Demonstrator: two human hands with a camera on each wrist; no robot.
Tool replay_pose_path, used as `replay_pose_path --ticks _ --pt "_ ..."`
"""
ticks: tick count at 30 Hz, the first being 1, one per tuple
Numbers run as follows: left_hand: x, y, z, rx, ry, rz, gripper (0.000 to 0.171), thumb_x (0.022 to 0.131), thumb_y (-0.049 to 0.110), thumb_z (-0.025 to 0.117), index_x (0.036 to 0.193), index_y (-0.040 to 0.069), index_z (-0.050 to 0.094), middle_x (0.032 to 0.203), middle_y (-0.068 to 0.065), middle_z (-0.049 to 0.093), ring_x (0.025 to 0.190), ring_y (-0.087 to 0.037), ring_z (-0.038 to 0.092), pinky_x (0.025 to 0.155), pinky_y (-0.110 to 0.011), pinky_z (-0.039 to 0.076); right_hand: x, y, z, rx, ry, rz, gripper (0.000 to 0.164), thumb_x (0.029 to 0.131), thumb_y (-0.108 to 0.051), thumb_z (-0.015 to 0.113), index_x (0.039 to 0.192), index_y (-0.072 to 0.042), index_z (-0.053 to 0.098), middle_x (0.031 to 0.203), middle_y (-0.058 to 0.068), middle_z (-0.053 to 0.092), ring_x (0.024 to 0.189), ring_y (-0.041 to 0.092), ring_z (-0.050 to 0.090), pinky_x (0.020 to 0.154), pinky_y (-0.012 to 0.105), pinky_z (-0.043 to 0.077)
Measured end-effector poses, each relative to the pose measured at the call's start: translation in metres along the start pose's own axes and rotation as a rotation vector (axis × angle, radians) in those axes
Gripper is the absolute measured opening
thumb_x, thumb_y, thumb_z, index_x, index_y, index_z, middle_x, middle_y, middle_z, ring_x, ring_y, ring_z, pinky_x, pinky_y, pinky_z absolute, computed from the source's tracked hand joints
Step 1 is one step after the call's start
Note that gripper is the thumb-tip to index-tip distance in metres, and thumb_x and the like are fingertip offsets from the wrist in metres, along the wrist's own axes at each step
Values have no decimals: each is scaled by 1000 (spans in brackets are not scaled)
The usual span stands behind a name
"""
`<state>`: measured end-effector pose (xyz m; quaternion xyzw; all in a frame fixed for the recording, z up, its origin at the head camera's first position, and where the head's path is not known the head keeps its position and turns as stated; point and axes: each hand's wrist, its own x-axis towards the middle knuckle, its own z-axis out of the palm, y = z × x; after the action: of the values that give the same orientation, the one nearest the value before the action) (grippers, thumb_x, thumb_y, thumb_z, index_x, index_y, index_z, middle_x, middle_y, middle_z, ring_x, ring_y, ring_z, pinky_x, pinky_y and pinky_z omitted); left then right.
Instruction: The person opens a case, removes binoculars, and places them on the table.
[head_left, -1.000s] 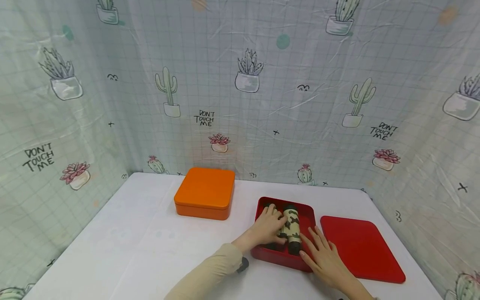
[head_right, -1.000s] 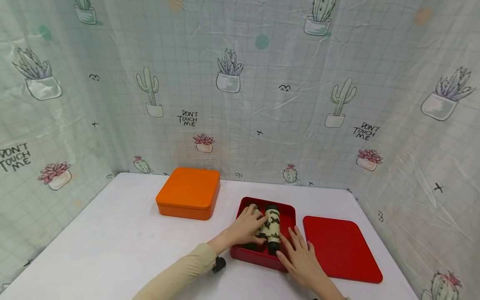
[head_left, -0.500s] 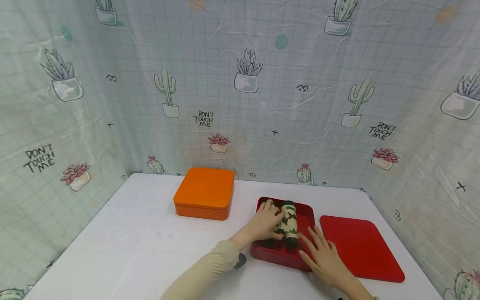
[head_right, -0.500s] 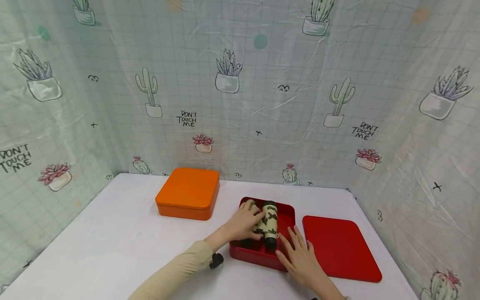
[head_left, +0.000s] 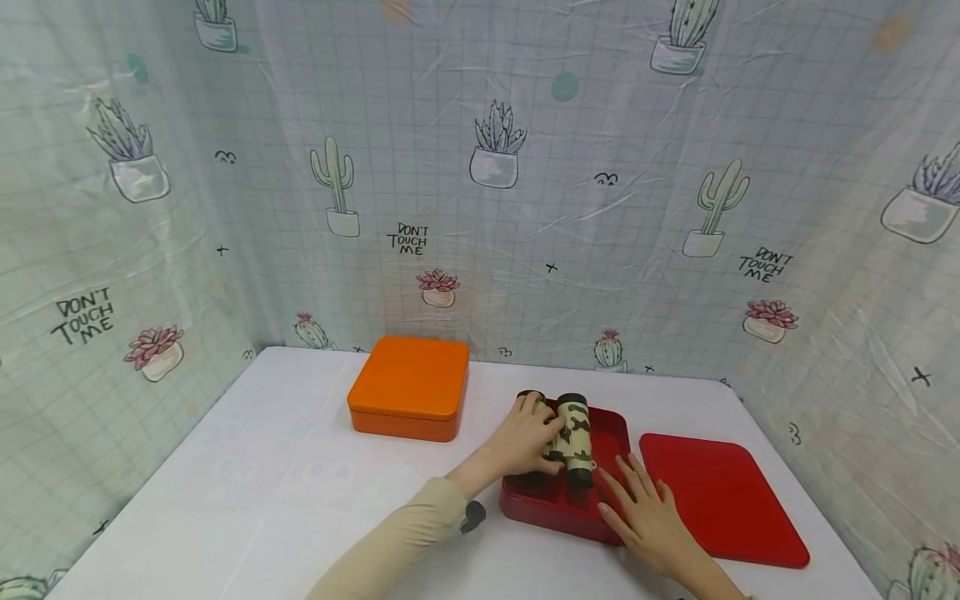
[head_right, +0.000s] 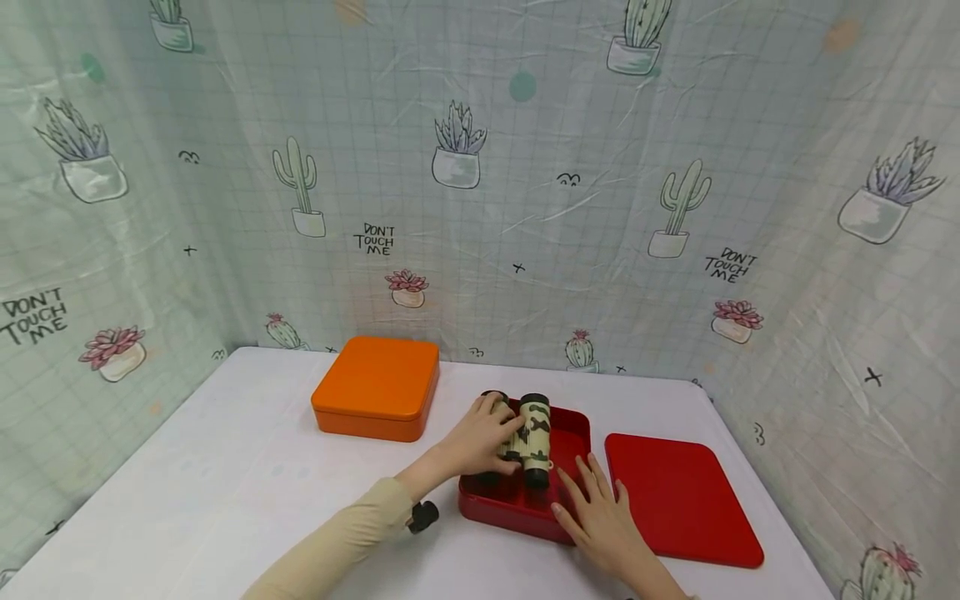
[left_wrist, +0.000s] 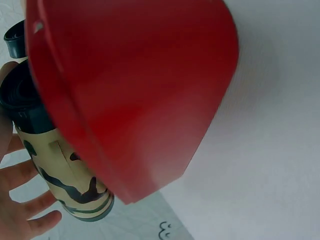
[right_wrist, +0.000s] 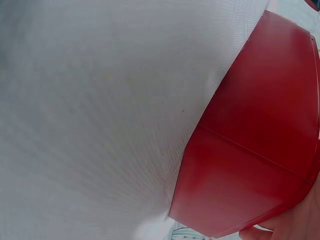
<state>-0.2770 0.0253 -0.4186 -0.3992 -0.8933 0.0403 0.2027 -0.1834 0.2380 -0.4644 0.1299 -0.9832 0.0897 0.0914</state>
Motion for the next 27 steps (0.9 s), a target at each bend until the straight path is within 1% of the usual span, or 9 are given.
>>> replay_pose_path --ticks 8,15,21,27 --pt "-10 -8 -13 -3 -20 -11 63 72 61 59 119 20 53 109 1 58 113 -26 39 97 -40 32 0 0 1 1 12 0 59 80 -47 56 129 -16 46 138 16 37 129 36 22 93 68 25" --pt "-21 -16 -18 -14 -10 -18 65 72 61 59 122 20 52 108 1 58 113 -28 40 98 -42 33 1 1 3 -15 9 6 59 79 -46 57 129 -16 46 138 16 37 129 36 22 94 67 25" --pt "-35 -22 -24 -50 -3 -30 64 72 59 60 121 19 54 106 0 59 112 -29 41 97 -44 33 2 0 3 -14 4 8 60 79 -47 57 129 -17 46 139 16 36 129 36 22 94 68 25" --pt "-49 -27 -29 -55 14 -27 63 72 59 59 121 18 54 105 0 58 111 -27 41 97 -44 33 1 1 3 -9 5 12 60 79 -47 57 130 -16 46 139 16 36 129 36 21 94 68 24"
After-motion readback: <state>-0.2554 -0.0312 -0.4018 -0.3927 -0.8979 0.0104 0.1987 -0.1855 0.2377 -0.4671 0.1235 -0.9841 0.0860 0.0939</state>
